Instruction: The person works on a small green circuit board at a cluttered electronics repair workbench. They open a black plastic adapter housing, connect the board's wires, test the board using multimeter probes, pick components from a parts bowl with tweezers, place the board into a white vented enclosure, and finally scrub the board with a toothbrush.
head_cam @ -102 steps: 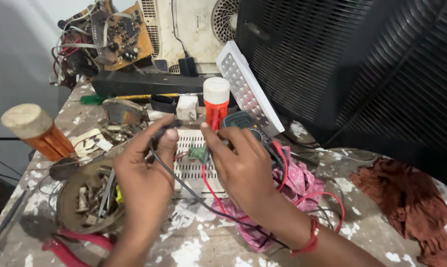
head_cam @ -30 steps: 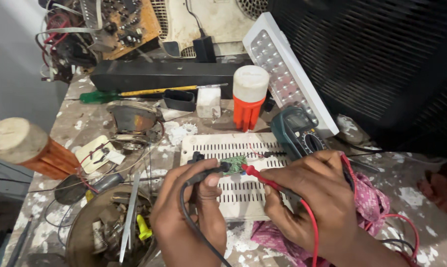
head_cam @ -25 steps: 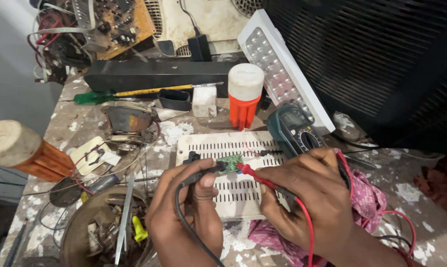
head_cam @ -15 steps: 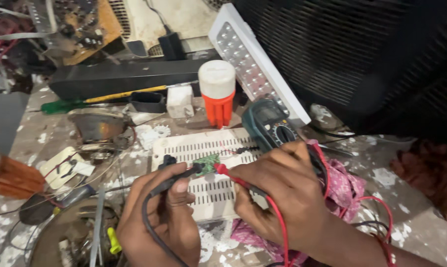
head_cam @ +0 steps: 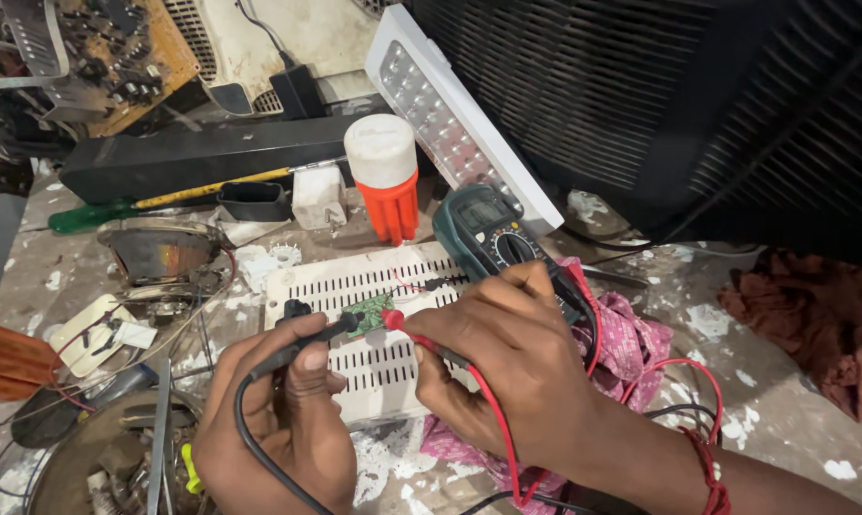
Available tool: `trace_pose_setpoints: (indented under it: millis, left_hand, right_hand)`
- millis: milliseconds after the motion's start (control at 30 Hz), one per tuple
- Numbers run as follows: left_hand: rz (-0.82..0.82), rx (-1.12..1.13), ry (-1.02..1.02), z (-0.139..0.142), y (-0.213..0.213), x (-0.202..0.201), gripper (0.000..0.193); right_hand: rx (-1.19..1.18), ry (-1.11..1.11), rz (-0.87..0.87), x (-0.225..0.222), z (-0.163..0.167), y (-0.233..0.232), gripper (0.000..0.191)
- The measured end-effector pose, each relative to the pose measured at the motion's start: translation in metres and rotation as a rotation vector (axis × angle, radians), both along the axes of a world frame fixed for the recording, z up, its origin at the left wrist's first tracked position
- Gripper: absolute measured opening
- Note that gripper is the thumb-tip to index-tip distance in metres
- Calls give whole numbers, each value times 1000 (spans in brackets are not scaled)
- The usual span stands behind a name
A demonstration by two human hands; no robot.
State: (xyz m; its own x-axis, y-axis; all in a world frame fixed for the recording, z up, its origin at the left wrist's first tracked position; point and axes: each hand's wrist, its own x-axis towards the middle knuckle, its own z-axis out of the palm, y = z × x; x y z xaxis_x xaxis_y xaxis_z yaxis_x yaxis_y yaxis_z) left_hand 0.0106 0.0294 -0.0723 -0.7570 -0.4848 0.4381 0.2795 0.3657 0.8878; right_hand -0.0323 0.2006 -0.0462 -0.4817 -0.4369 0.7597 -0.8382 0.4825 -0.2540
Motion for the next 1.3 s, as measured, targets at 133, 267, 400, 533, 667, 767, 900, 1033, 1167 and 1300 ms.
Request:
trace_pose_setpoints:
  millis: [133,267,400,533,667,767,900,1033,1167,1300]
  left_hand:
    - [-8,-10,-6,-1,-2,0,20]
    - [20,-17,-89,-2,-3,0,21]
    - [14,-3,-107,-2,-4,0,23]
    - [5,6,-78,-4,-3,0,23]
    - [0,-9,-45,-5,-3,-2,22]
    - [-2,-25,-19,-4,-2,-2,21]
    - [-3,-29,24,-1,1,0,18]
    - [-7,9,21,2,4,2,16]
    - [-57,41,61,4,2,5,15]
    - [-85,25,63,5,1,7,16]
  right_hand:
    - [-5,19,7,-1,0,0,32]
    - [-11,10,20,0,0,2,34]
    - [-20,12,16,0,0,2,35]
    - [-27,31,20,-1,-1,1,36]
    - [-32,29,28,-1,-1,2,35]
    - [-35,29,31,-1,-1,2,34]
    - [-27,29,47,-1,1,2,32]
    - [-16,-1,54,-2,2,2,27]
    - [-6,-21,48,0,1,1,25]
    - [-5,-22,52,2,1,-1,24]
